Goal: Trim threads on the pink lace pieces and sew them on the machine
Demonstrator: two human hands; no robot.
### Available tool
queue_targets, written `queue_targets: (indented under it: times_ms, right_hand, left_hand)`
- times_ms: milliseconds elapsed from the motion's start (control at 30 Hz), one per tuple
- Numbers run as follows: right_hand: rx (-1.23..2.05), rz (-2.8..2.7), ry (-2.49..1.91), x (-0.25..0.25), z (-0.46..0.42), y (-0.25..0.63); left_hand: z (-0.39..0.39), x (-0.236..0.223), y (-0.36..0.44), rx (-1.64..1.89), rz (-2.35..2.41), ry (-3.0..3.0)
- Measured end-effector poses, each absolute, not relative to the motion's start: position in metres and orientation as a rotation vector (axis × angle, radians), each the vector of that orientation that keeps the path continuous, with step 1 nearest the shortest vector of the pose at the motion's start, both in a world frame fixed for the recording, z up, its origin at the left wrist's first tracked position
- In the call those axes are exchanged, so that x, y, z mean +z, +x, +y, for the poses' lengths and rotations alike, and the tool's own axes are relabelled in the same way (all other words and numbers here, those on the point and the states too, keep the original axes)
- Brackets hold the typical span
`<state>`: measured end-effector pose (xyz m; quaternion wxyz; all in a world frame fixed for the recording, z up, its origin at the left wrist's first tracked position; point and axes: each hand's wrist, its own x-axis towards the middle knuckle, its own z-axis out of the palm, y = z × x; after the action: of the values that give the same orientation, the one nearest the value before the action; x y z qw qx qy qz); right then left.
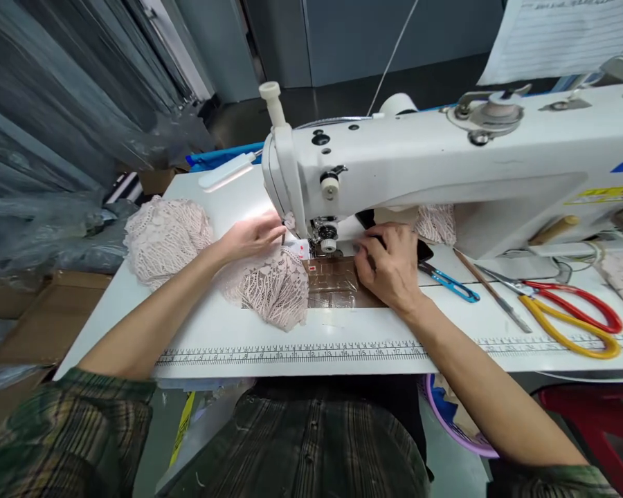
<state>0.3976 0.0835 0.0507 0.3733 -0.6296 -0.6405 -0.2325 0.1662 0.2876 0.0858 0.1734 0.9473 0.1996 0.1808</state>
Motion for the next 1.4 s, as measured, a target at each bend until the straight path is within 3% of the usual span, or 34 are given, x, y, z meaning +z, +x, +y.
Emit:
queue_targets:
  times_ms: [233,433,567,700,800,900,1133,1400]
  right_hand:
    - [-0.063,-2.168,-1.174,0.048,0.079,0.348]
    - [0.141,-2.344,-1.276,0.039,0.077,0.336]
    - [0.163,-2.339,-1.371,0.039,0.075,0.339]
    - [0.114,-2.312,-1.433,0.039,0.075,0.339]
    - [0.096,-2.277,-1.464,0.039,0.076,0.340]
    - [0.095,-2.255,-1.500,0.038,0.078,0.340]
    - [0.151,-2.199,-1.487,0.039,0.078,0.338]
    - [0.423,-1.754,-1.460,0.043,0.086,0.353]
  left_hand:
    - [0.247,0.080,0.111,0.403,0.877,2.691]
    - [0.244,0.062,0.123,0.724,0.876,2.715]
    - [0.268,0.070,0.143,0.623,0.869,3.019]
    - [0.267,0.088,0.140,0.652,0.637,3.231]
    - [0.238,0.093,0.123,0.751,0.127,3.134]
    - [0.207,0.085,0.110,0.511,-0.264,3.028]
    - [0.200,0.059,0.130,0.848,-0.195,2.931]
    - [0.194,0.071,0.131,0.765,-0.210,2.927]
